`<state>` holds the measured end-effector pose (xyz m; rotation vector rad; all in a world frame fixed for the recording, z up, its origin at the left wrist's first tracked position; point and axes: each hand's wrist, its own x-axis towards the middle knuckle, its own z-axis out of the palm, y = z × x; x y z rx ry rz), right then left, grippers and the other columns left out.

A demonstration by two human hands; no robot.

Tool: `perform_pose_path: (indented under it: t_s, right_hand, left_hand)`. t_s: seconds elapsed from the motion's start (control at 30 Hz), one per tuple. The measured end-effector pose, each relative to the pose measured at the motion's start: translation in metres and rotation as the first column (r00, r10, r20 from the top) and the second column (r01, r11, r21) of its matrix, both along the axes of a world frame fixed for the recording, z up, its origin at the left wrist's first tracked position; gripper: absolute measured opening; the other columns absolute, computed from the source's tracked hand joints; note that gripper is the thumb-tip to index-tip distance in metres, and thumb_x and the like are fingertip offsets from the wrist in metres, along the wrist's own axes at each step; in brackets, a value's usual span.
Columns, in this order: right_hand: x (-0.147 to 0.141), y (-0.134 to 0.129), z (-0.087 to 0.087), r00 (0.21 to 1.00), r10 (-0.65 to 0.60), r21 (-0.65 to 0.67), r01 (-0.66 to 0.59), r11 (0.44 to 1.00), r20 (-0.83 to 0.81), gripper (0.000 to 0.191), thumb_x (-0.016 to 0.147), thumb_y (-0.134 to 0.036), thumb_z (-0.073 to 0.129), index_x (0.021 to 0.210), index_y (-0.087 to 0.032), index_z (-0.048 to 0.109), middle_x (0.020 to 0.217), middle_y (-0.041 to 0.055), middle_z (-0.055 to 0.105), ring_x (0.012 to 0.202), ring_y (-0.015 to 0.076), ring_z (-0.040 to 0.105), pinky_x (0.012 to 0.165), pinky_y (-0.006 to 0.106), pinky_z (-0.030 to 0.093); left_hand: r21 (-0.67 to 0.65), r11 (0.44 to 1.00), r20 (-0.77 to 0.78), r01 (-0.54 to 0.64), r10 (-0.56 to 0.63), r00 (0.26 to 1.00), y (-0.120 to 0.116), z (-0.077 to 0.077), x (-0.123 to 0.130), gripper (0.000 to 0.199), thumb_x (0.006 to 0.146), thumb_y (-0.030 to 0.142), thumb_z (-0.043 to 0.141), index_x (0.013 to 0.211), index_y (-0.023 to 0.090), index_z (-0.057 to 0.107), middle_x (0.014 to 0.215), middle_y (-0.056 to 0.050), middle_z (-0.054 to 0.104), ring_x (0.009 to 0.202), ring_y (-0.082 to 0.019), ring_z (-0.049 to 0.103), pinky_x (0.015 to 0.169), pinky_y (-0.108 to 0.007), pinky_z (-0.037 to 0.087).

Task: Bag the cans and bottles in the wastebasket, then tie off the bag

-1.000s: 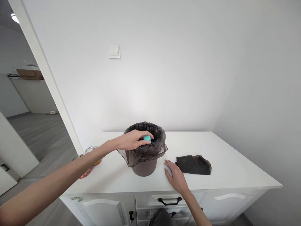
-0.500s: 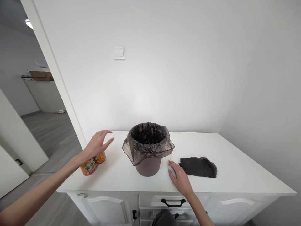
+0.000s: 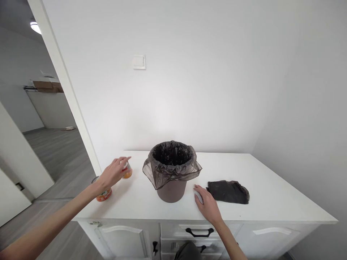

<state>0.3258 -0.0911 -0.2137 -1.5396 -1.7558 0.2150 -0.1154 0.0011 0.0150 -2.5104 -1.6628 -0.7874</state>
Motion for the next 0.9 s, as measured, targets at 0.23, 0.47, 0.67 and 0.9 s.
perform_pose_path:
  t_s: [0.23,0.47,0.67,0.9]
  right_hand:
    - [0.001,0.002,-0.002,1.000,-0.001,0.010,0.001,1.000,0.001,0.041,0.103,-0.042,0.047,0.134,-0.025,0.068,0.148,0.0084,0.064,0.141,0.0286,0.058,0.120,0.050,0.046]
    - [0.003,0.003,-0.004,1.000,0.003,0.028,-0.003,1.000,0.005,0.041,0.103,-0.040,0.046,0.134,-0.025,0.068,0.147,0.0085,0.065,0.140,0.0277,0.059,0.119,0.049,0.047]
    - [-0.002,-0.001,0.002,1.000,-0.012,0.040,0.012,0.999,0.004,0.039,0.101,-0.037,0.047,0.130,-0.025,0.070,0.145,0.0084,0.067,0.138,0.0285,0.061,0.118,0.050,0.048]
    - [-0.001,0.000,0.001,1.000,-0.007,0.039,0.007,0.999,0.002,0.039,0.102,-0.038,0.047,0.130,-0.024,0.070,0.146,0.0084,0.066,0.138,0.0281,0.060,0.120,0.051,0.046]
  left_hand:
    - [0.243,0.948,0.524,0.205,-0.306,0.795,-0.035,0.092,0.099,0.055,0.099,0.053,0.058,0.143,0.023,0.047,0.134,-0.013,0.061,0.116,-0.026,0.065,0.099,-0.043,0.055]
    - [0.109,0.929,0.401,0.353,-0.366,0.840,-0.007,0.063,0.142,0.056,0.103,0.055,0.051,0.148,0.022,0.045,0.153,-0.017,0.048,0.149,-0.029,0.041,0.123,-0.047,0.035]
    - [0.115,0.986,0.204,0.118,-0.140,0.969,0.012,0.022,0.044,0.056,0.104,0.060,0.040,0.146,0.024,0.050,0.154,-0.015,0.048,0.149,-0.031,0.038,0.121,-0.050,0.035]
    - [-0.004,0.973,-0.144,-0.229,0.226,0.963,-0.007,-0.029,-0.080,0.071,0.089,0.074,0.051,0.136,0.021,0.058,0.145,-0.021,0.058,0.138,-0.044,0.050,0.113,-0.059,0.038]
